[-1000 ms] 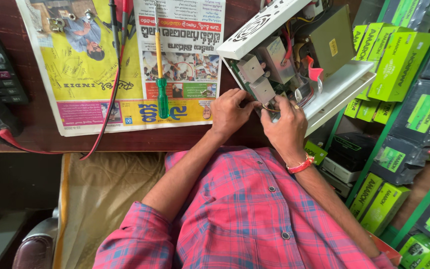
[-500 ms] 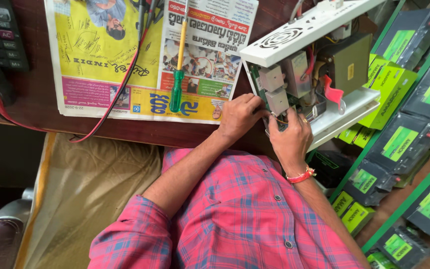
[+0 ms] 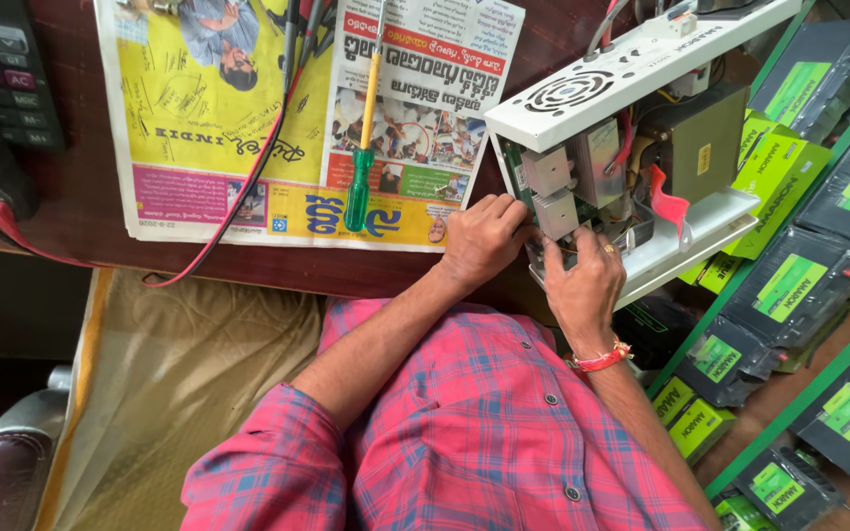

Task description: The person works on the internal wiring of a white inverter unit placed on a table. They use a screwdriver to tighten connections on the circuit board and handle various wires and components inside the open casing.

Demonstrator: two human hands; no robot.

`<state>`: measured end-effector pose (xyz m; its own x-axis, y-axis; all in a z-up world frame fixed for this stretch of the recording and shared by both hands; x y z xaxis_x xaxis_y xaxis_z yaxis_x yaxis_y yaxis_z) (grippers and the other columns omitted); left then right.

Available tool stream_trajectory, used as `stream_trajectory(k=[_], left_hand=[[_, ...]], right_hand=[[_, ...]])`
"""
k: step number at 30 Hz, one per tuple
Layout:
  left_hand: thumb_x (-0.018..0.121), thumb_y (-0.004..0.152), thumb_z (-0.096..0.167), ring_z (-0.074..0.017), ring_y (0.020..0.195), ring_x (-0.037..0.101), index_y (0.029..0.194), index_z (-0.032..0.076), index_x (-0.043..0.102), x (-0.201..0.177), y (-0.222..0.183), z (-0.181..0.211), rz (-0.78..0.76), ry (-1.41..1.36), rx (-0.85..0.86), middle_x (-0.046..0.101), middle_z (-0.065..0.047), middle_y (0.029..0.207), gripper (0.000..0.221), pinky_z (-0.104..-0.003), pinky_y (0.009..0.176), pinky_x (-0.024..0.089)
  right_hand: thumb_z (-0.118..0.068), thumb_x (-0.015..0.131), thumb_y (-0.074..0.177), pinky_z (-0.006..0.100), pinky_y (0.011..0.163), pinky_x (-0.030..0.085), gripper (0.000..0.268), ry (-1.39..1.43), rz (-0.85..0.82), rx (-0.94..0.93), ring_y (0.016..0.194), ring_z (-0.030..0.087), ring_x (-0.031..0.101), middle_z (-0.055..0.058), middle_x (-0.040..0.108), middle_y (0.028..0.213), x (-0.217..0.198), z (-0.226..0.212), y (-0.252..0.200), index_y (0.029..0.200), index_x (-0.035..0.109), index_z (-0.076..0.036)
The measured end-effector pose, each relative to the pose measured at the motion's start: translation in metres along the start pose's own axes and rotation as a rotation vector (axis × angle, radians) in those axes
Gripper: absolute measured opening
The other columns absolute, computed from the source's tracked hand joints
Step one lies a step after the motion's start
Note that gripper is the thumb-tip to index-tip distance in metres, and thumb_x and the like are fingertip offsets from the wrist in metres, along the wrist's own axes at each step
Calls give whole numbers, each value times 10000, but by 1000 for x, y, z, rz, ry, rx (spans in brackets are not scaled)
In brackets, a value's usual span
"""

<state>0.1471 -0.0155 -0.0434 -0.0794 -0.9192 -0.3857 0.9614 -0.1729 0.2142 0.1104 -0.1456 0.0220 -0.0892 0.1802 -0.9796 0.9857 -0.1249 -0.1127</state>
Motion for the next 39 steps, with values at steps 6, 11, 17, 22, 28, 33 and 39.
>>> stream_trajectory(k=[6, 11, 17, 22, 28, 33, 39], left_hand=[[850, 743, 233, -224, 799, 655, 853, 114, 599, 8, 2, -3, -46, -59, -8, 595, -23, 825, 299, -381, 605, 514], [833, 757, 229, -270, 852, 661, 911, 91, 634, 7, -5, -1, -154, -159, 8, 616, -54, 879, 287, -405, 693, 544], [800, 797, 244, -267, 779, 679, 974, 135, 687, 0, -31, 16, -197, -48, 52, 631, -57, 858, 236, -397, 614, 540], [710, 870, 178, -242, 765, 711, 977, 118, 669, 29, -41, 32, -397, 135, 189, 648, -46, 841, 130, -398, 569, 546], [677, 857, 153, -233, 761, 714, 942, 101, 666, 43, -50, 48, -394, 122, 316, 660, -58, 892, 101, -379, 567, 556], [663, 851, 126, -224, 788, 719, 935, 113, 672, 55, -54, 54, -416, 136, 383, 654, -57, 922, 85, -376, 604, 570], [724, 884, 182, -237, 719, 706, 921, 97, 661, 33, -55, 61, -350, 64, 326, 645, -67, 861, 112, -384, 603, 559]], right_hand=[[-134, 806, 905, 517, 835, 504, 244, -1, -22, -23, 879, 428, 646, 220, 687, 905, -6, -7, 0, 1041, 707, 44], [-133, 794, 901, 471, 902, 523, 373, 86, -42, -124, 1019, 390, 678, 217, 713, 1097, -35, -8, -6, 1194, 681, 69], [29, 692, 1007, 370, 873, 561, 157, 190, 153, 2, 961, 266, 715, 136, 742, 1079, -89, 19, -24, 1156, 735, 8], [49, 698, 990, 366, 859, 559, 133, 170, 216, -93, 964, 262, 714, 112, 754, 1034, -110, 1, -47, 1106, 738, -2], [57, 709, 966, 371, 865, 565, 139, 216, 227, -119, 972, 274, 714, 115, 754, 1032, -107, -9, -66, 1090, 735, 0], [66, 702, 966, 365, 866, 573, 139, 242, 223, -145, 980, 274, 720, 117, 759, 1046, -104, -6, -71, 1090, 730, 11], [64, 705, 972, 368, 864, 577, 136, 237, 215, -160, 974, 277, 727, 122, 758, 1048, -105, -2, -73, 1094, 731, 11]])
Point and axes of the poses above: each hand's wrist, its own y-axis towards the middle knuckle, its own x-axis out of the palm, z = x × y, the point moved 10 cm from there along y, towards the middle knuckle
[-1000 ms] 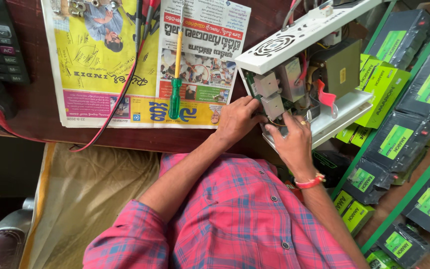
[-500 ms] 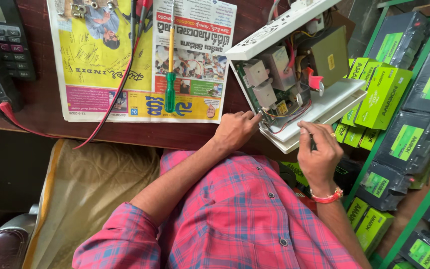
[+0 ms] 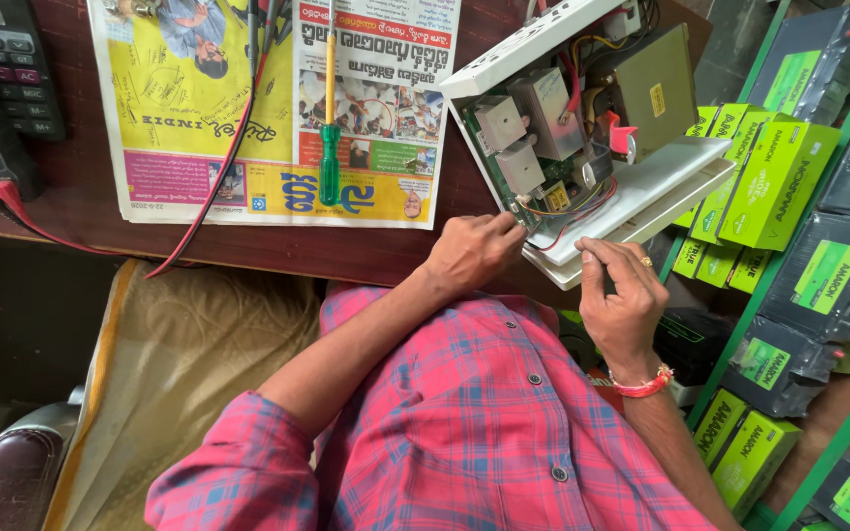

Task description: The person works on the internal wiring of a white inverter unit placed on a table. They use a screwdriver to tighten connections on the circuit board and handle various wires and components inside the open casing.

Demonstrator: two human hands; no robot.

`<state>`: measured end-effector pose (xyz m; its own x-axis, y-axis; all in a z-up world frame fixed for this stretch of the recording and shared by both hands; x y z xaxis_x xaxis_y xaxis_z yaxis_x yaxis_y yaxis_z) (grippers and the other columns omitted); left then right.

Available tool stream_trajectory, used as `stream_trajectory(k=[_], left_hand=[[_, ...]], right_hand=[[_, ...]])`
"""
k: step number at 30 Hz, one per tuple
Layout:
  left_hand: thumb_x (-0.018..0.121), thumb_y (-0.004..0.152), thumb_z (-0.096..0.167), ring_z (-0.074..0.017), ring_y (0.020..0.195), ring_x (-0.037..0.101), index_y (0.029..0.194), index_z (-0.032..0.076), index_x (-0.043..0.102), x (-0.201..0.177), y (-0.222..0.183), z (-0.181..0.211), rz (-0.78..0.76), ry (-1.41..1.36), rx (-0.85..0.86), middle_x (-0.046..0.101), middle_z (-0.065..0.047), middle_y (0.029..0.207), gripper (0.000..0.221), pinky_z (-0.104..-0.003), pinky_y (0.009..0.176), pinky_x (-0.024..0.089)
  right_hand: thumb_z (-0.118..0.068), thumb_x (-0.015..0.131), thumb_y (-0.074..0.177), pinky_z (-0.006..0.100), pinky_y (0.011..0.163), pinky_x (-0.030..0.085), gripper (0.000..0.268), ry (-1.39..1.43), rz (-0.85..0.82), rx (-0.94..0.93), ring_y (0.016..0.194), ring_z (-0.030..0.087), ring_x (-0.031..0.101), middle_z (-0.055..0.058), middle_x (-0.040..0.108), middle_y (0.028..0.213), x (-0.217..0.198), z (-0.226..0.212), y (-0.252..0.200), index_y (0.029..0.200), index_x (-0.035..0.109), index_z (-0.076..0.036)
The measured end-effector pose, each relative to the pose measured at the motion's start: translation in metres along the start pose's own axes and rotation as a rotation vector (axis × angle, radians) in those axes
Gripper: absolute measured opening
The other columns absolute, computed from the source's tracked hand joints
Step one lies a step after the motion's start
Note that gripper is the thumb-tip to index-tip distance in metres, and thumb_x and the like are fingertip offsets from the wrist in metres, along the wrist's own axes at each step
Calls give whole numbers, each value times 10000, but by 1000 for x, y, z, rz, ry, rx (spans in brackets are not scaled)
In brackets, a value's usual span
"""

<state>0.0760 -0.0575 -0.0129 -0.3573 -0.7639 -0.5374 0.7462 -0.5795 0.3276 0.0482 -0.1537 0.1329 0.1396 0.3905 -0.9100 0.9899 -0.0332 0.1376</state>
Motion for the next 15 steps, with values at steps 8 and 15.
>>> stream_trajectory(k=[8, 15], left_hand=[[790, 852, 176, -201, 699, 751, 957, 65, 767, -3, -24, -45, 69, -524, -581, 761, -96, 819, 155, -325, 655, 591], [798, 866, 116, -136, 693, 715, 1023, 53, 779, 6, -20, -38, 63, -710, -520, 771, -93, 834, 170, -281, 670, 582]], right_hand=[[66, 723, 933, 377, 862, 574, 161, 8, -55, -44, 970, 281, 714, 125, 749, 1061, 9, -11, 9, 1085, 730, 15], [-90, 802, 815, 416, 866, 482, 216, -243, -281, -300, 969, 286, 613, 58, 752, 999, 48, -37, 21, 1021, 772, -35]])
Point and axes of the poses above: each hand's wrist, its own y-axis towards the middle knuckle, its own x-axis out of the palm, z = x × y, the point moved 10 cm from there along y, towards the middle knuckle
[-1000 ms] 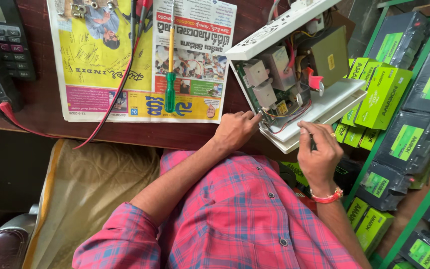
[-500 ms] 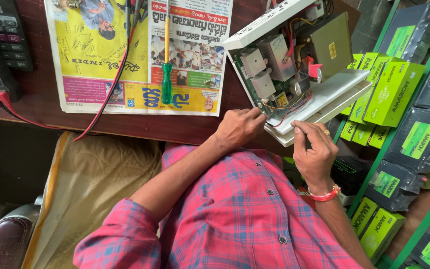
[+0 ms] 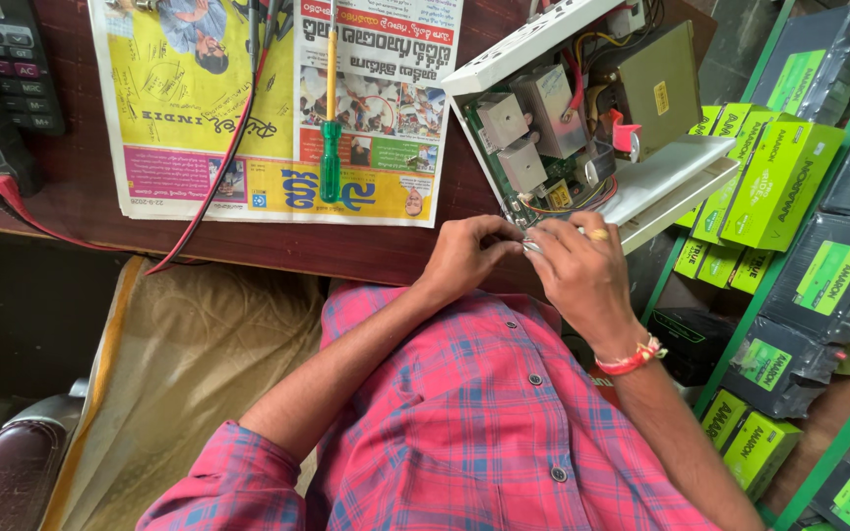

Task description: The person works on the internal wiring of a white inverter unit placed on a table. They use a screwdriver to tighten connections on the circuit board and handle various wires and components inside the open casing.

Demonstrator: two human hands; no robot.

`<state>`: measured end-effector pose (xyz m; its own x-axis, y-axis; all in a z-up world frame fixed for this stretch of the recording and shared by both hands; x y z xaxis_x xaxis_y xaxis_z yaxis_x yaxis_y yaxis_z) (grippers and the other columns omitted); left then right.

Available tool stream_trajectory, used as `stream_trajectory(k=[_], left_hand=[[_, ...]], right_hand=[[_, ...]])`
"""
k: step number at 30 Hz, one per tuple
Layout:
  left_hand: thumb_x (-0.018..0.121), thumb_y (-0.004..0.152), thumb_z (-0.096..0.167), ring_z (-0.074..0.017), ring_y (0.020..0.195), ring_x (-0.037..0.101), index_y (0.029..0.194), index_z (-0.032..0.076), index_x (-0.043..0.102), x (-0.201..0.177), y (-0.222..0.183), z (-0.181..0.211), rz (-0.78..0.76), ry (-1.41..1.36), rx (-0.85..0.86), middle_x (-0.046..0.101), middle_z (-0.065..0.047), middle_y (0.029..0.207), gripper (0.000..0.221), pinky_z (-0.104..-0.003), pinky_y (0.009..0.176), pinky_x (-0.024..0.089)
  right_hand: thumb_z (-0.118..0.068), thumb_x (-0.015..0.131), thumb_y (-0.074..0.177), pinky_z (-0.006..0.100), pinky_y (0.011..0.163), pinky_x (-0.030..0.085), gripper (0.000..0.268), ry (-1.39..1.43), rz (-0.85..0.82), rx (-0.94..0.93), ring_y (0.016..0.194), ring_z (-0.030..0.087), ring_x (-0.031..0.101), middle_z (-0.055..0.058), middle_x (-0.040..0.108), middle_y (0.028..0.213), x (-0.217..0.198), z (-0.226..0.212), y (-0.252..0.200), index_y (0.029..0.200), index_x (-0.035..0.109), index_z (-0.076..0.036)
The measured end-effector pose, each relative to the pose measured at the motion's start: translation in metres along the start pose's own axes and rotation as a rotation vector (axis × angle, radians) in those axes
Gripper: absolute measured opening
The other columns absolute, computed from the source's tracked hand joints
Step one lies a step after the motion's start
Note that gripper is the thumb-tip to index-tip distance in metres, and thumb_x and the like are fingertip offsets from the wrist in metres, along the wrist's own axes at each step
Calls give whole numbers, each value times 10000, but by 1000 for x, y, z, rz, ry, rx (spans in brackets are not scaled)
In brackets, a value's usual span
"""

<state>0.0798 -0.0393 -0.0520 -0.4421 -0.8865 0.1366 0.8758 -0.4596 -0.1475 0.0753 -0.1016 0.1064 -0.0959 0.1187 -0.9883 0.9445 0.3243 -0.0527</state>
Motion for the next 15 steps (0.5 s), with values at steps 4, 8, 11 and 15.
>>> stream_trajectory(k=[4, 8, 11, 15], left_hand=[[779, 906, 144, -131, 693, 692, 1072, 62, 768, 10, 0, -16, -81, -201, -186, 766, -106, 809, 185, -273, 664, 582], [692, 984, 171, -208, 665, 727, 1100, 78, 756, -1, 8, -7, 4, 3, -85, 751, -123, 848, 162, -336, 671, 583], [745, 822, 183, -355, 752, 701, 1034, 55, 740, 6, 8, 23, 42, 400, 195, 727, -149, 879, 248, -471, 630, 551], [749, 794, 202, -370, 754, 694, 1016, 87, 725, 22, 17, 18, -33, 492, 132, 703, -121, 862, 250, -492, 605, 540]], right_hand=[[-84, 801, 836, 409, 866, 471, 131, 7, -30, 30, 957, 250, 628, 26, 746, 944, 5, 12, 3, 965, 781, -79], [-77, 810, 848, 397, 900, 499, 135, 156, -8, 110, 958, 256, 611, 42, 742, 960, -3, 31, -6, 978, 782, -58], [-57, 808, 853, 376, 880, 519, 141, 253, -15, 202, 960, 259, 616, 57, 745, 976, -8, 41, -17, 991, 781, -43], [-27, 800, 859, 369, 857, 526, 130, 310, 4, 272, 953, 253, 631, 73, 745, 962, -14, 49, -23, 986, 778, -32]])
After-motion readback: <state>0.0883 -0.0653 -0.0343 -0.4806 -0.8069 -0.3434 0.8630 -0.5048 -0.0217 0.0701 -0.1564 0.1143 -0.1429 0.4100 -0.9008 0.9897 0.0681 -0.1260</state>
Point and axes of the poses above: each hand's wrist, its own y-axis towards the middle knuckle, its own x-axis out of the palm, z = x × y, the point moved 10 cm from there along y, towards the middle knuckle
